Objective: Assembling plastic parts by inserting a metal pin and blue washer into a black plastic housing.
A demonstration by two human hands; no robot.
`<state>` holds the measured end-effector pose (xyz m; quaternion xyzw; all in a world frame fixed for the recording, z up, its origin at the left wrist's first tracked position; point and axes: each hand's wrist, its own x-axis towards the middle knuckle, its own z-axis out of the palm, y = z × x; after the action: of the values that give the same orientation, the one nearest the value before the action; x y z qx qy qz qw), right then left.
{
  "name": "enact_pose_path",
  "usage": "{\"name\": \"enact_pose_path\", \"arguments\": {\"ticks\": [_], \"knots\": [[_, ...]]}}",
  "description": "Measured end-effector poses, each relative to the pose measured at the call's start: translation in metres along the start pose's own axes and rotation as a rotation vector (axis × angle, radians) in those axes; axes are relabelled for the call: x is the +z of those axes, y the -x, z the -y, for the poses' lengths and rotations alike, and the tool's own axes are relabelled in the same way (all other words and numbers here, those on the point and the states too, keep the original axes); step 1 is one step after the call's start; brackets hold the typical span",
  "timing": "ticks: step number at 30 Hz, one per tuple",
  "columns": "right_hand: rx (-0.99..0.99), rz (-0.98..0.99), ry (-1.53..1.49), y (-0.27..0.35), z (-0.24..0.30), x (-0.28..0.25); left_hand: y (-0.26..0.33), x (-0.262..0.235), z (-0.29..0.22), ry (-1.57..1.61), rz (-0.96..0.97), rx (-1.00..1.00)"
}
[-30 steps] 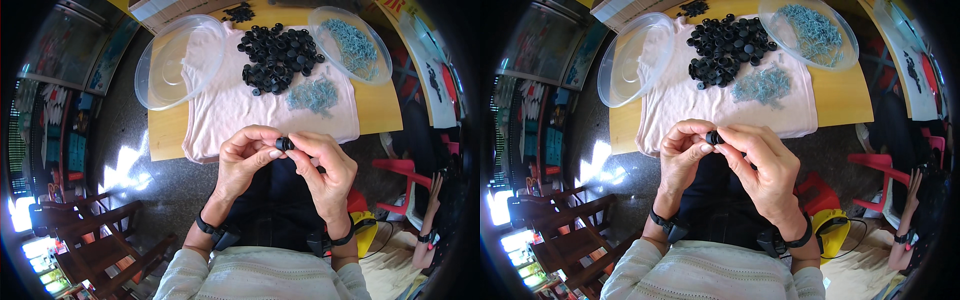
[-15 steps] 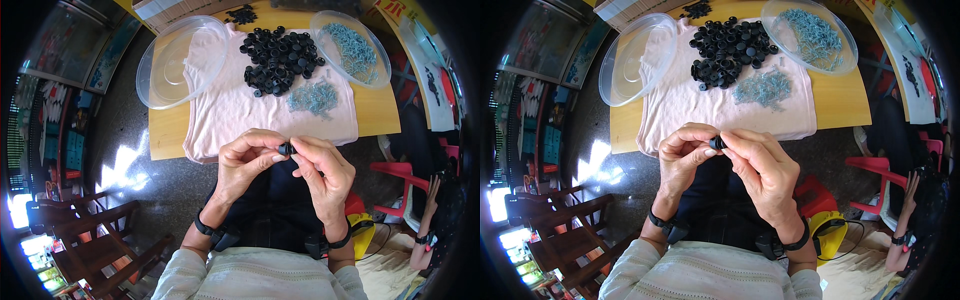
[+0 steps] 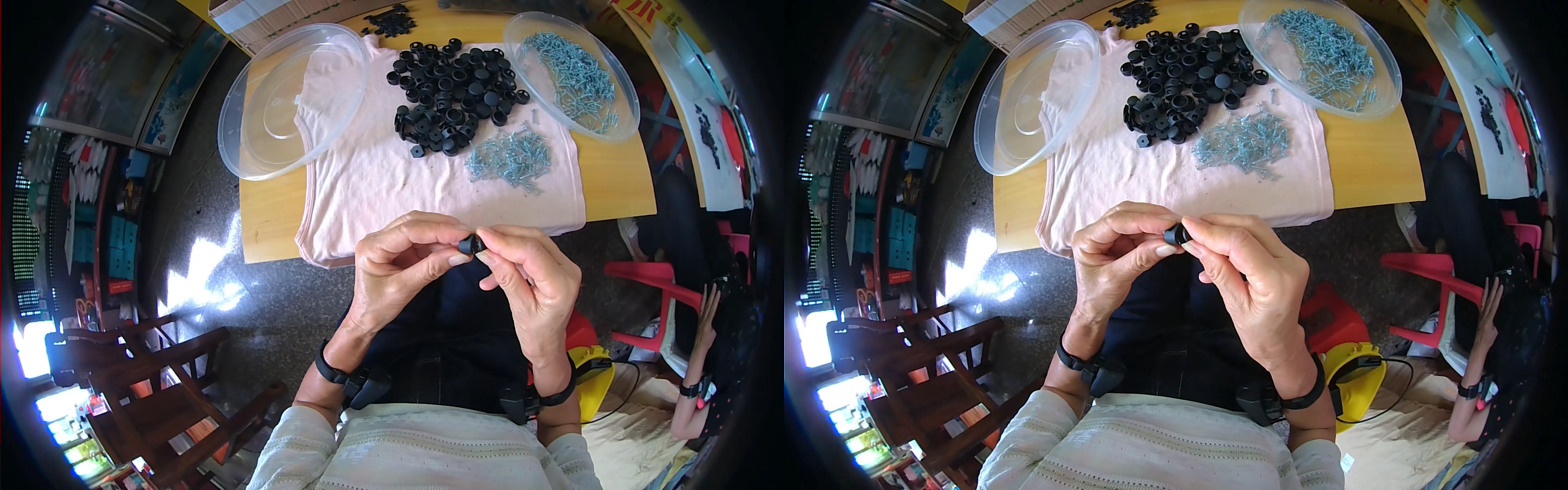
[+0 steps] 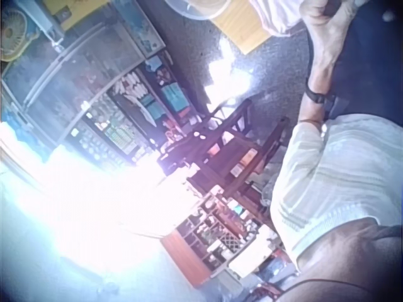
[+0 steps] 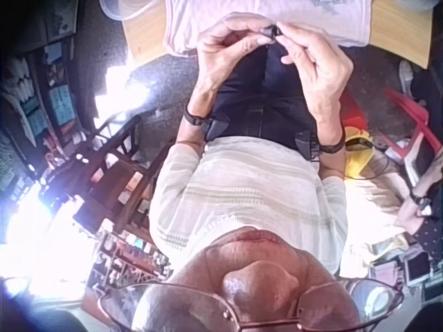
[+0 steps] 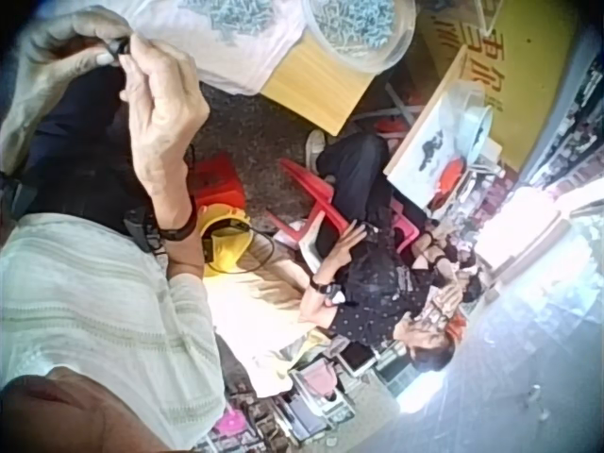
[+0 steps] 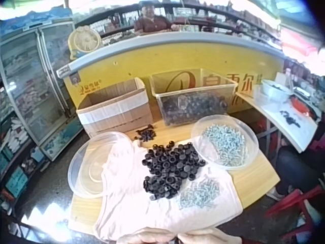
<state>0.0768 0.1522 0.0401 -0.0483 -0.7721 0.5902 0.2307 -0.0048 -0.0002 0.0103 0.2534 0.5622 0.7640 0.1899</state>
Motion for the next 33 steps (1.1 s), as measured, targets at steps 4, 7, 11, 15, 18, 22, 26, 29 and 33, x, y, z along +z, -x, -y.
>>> {"name": "enact_pose_path", "arguments": {"ticks": [4,7,11,15,18,22,26,29,33], "knots": [[0.044,0.036,-0.033,-0.001,-0.001,-0.003,0.001,0.0,0.003,0.024,0.02,-0.012],[0.211,0.021,-0.214,-0.001,-0.001,-0.005,0.0,0.006,0.001,0.129,-0.003,-0.07],[0.251,-0.01,-0.315,0.0,-0.003,-0.005,-0.001,0.006,0.0,0.118,0.004,-0.061],[-0.081,-0.03,0.135,0.0,-0.001,-0.004,-0.002,0.008,-0.002,0.134,-0.017,-0.094],[-0.256,-0.055,0.393,0.001,0.004,-0.001,-0.001,0.01,-0.003,0.162,-0.062,-0.145],[-0.263,-0.059,0.416,0.001,0.001,0.0,-0.001,0.015,-0.005,0.218,-0.115,-0.197],[-0.286,-0.076,0.415,-0.001,-0.003,0.003,0.0,0.019,-0.006,0.317,-0.176,-0.232],[-0.323,-0.097,0.426,-0.002,-0.005,0.006,0.002,0.023,-0.003,0.423,-0.228,-0.266],[-0.336,-0.123,0.415,-0.001,-0.005,0.006,0.005,0.028,0.0,0.431,-0.242,-0.252]]}}
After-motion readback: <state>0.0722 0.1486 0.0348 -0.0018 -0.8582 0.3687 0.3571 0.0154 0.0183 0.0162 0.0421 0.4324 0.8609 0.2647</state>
